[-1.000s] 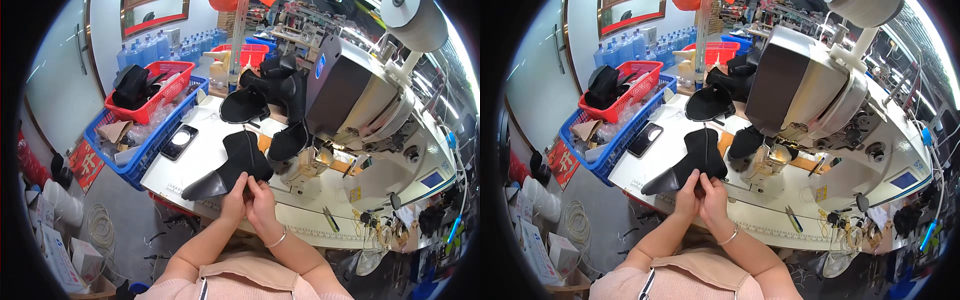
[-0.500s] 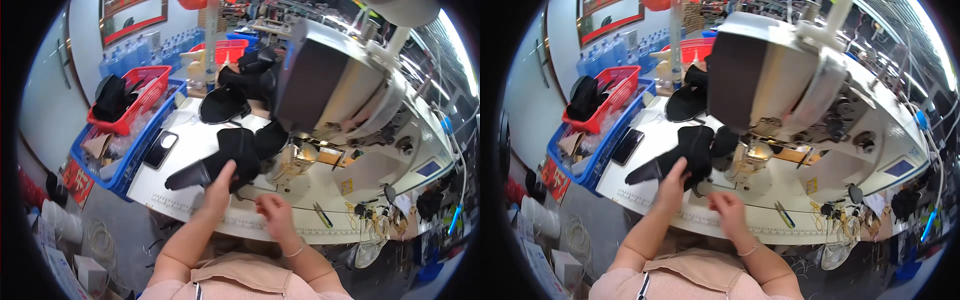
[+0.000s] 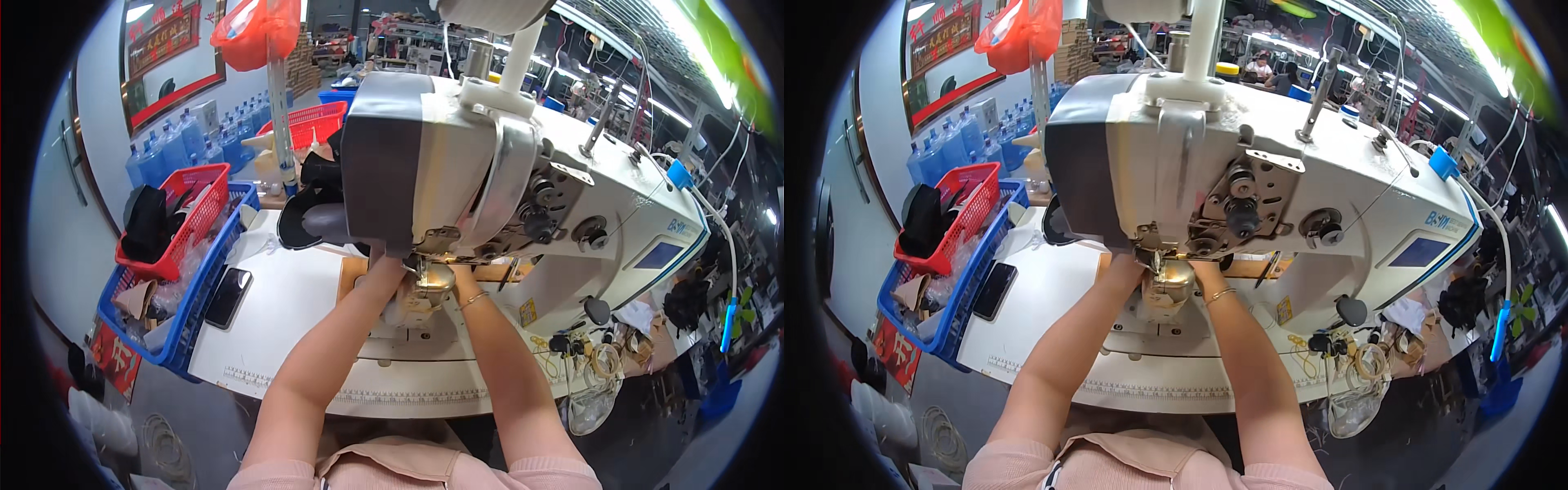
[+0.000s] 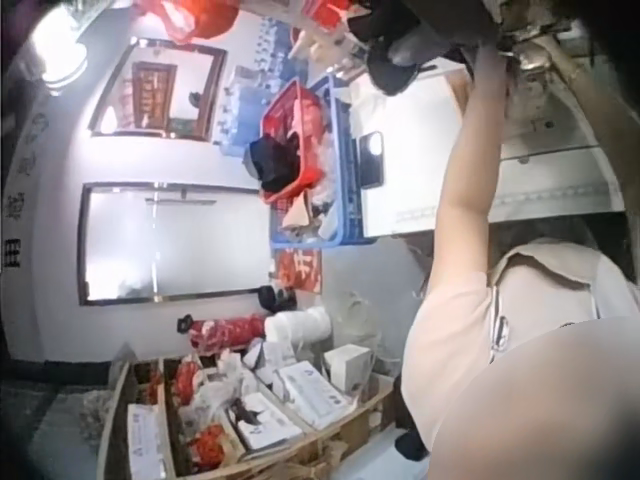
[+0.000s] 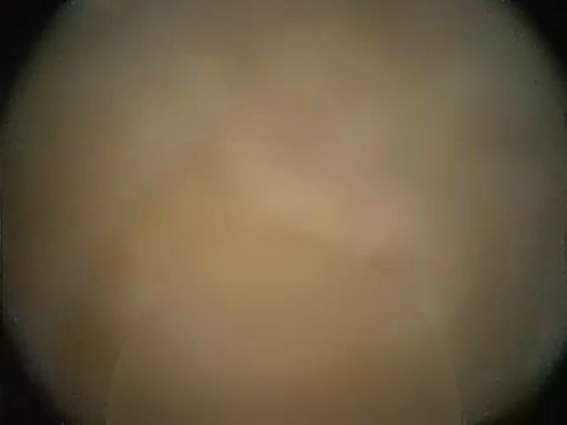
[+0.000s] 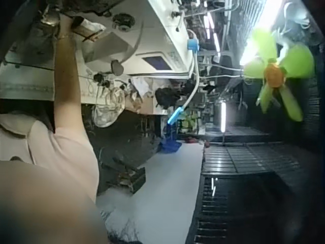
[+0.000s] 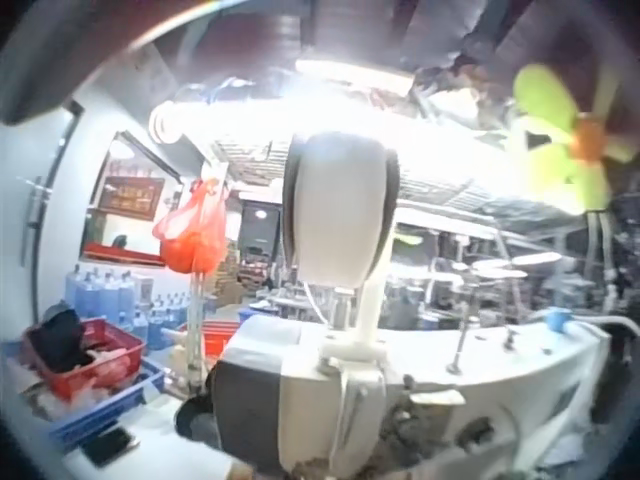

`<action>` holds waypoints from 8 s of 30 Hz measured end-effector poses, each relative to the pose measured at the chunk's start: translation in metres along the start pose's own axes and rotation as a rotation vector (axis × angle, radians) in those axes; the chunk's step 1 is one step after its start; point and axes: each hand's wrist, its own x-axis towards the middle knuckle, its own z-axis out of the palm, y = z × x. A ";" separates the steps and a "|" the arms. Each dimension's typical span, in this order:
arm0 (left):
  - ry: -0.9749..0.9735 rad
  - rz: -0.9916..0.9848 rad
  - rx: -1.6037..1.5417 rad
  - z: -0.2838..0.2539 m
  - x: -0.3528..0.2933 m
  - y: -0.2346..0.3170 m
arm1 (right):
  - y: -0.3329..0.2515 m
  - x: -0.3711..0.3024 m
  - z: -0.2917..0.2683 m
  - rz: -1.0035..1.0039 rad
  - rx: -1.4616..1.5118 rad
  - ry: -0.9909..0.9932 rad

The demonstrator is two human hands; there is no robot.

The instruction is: The recorder uses an industrial sewing machine to stitch together the black leather upper components of a boot.

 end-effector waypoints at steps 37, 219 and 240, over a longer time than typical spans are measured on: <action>0.592 -0.133 0.630 0.071 -0.112 0.001 | -0.040 -0.040 -0.082 -0.687 0.030 0.148; 0.564 -0.327 0.890 0.048 -0.082 0.032 | -0.051 -0.090 -0.144 -0.436 -0.289 0.493; 0.586 -0.194 0.816 0.033 -0.126 0.015 | -0.064 -0.058 -0.102 -0.625 -0.170 0.267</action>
